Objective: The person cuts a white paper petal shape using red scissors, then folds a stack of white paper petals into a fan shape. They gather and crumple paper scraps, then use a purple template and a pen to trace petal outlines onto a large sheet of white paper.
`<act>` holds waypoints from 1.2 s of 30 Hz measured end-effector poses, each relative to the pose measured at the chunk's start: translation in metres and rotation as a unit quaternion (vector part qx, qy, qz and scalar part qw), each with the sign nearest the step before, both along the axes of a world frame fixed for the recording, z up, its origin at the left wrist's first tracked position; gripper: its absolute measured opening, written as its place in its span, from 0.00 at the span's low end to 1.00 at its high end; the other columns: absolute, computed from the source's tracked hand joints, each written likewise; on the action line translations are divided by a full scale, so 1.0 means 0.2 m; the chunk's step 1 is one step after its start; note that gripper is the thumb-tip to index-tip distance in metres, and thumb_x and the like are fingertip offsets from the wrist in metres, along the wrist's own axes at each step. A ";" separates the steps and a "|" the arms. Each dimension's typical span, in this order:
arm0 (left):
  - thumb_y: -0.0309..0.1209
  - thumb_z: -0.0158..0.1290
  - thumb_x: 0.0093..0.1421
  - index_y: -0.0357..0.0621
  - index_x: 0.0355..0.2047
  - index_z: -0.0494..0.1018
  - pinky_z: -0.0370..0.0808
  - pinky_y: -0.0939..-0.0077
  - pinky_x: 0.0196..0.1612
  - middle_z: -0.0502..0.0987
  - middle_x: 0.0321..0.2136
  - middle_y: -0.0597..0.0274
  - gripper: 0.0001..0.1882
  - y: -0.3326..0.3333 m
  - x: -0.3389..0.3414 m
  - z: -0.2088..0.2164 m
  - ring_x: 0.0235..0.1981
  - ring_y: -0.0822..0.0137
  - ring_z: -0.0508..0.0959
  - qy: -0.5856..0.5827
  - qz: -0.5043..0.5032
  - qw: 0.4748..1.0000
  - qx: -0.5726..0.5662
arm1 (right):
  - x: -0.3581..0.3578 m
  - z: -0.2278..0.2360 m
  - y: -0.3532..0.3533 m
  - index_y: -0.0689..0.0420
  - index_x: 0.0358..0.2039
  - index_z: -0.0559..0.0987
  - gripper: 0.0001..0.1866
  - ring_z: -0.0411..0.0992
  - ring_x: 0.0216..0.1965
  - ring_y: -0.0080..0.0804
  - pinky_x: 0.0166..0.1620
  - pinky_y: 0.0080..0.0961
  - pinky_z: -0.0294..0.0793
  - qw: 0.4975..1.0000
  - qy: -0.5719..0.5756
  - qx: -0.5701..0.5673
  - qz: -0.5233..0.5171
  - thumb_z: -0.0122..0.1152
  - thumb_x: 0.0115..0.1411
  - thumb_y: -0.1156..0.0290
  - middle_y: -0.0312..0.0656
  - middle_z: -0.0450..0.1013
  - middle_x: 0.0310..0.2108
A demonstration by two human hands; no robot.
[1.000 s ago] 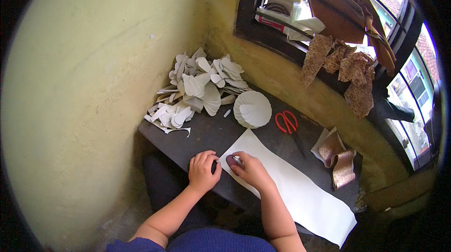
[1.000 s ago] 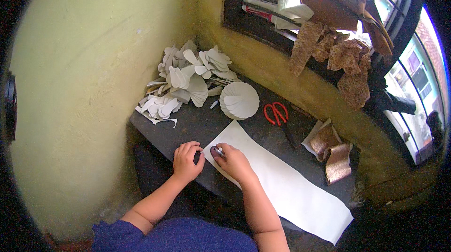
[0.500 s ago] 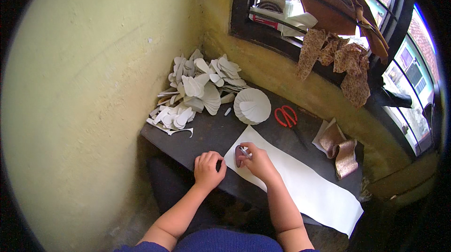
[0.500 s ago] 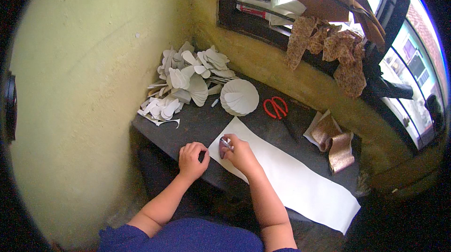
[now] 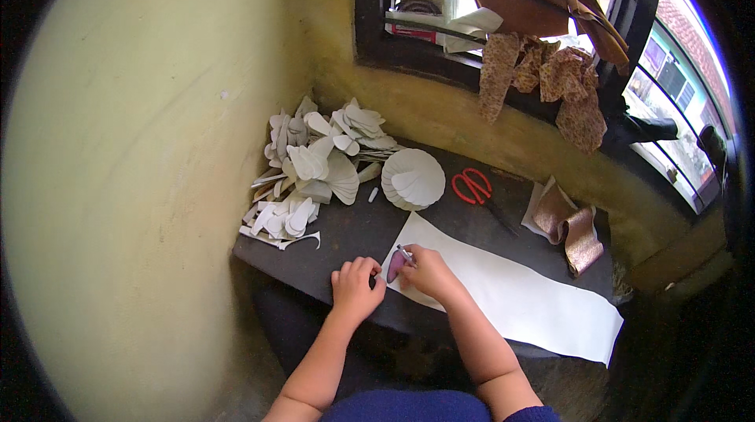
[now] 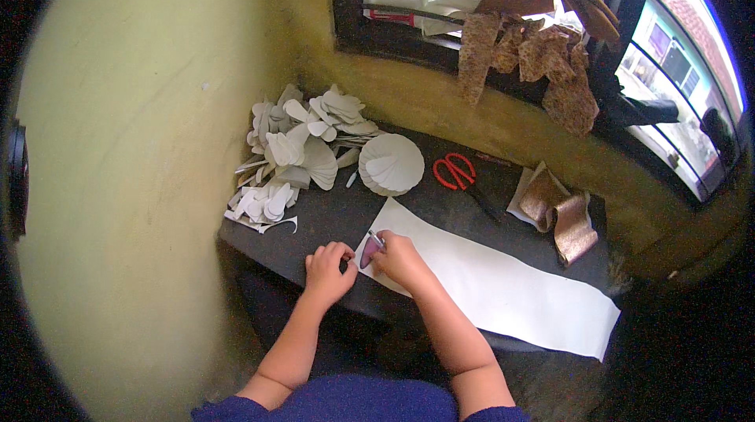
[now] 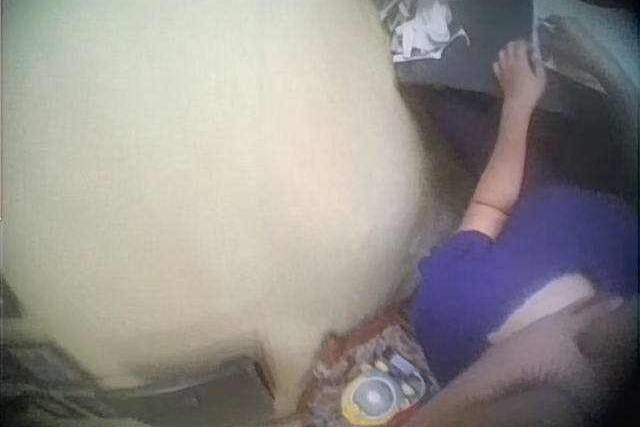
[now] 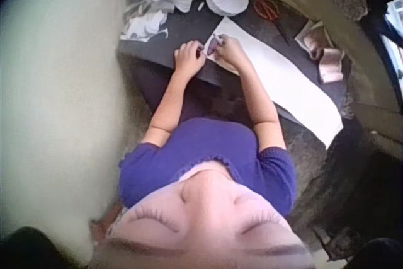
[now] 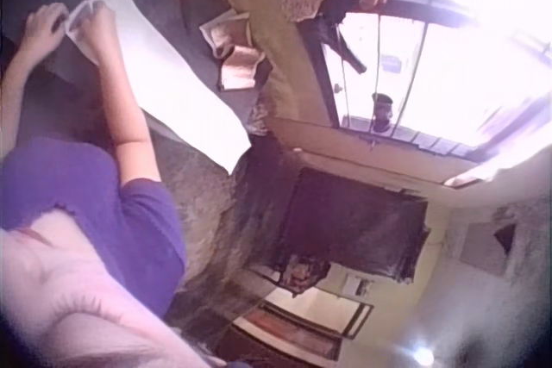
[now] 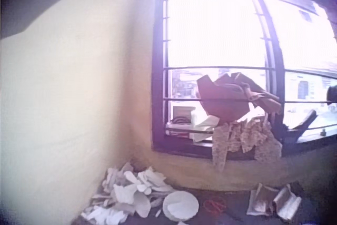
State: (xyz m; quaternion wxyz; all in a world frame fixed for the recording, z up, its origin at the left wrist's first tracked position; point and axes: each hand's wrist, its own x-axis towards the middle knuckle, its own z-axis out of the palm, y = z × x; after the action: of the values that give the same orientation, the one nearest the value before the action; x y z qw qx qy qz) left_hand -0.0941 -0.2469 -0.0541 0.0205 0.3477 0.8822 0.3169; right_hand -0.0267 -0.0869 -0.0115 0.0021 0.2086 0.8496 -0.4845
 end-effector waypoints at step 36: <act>0.34 0.61 0.45 0.46 0.48 0.73 0.65 0.65 0.55 0.71 0.45 0.58 0.27 0.01 -0.29 0.07 0.49 0.56 0.70 -0.147 -0.237 0.959 0.042 | 0.04 -0.04 0.07 0.63 0.44 0.75 0.23 0.75 0.34 0.45 0.37 0.32 0.74 0.998 0.062 0.016 0.017 0.68 0.47 0.72 0.50 0.73 0.38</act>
State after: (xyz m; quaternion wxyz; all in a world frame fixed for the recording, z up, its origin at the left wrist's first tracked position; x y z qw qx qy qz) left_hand -0.1529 -0.2441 -0.0393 0.2095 0.4969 0.7477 0.3876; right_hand -0.0189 -0.0725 -0.0202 -0.0462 0.1637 0.8591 -0.4828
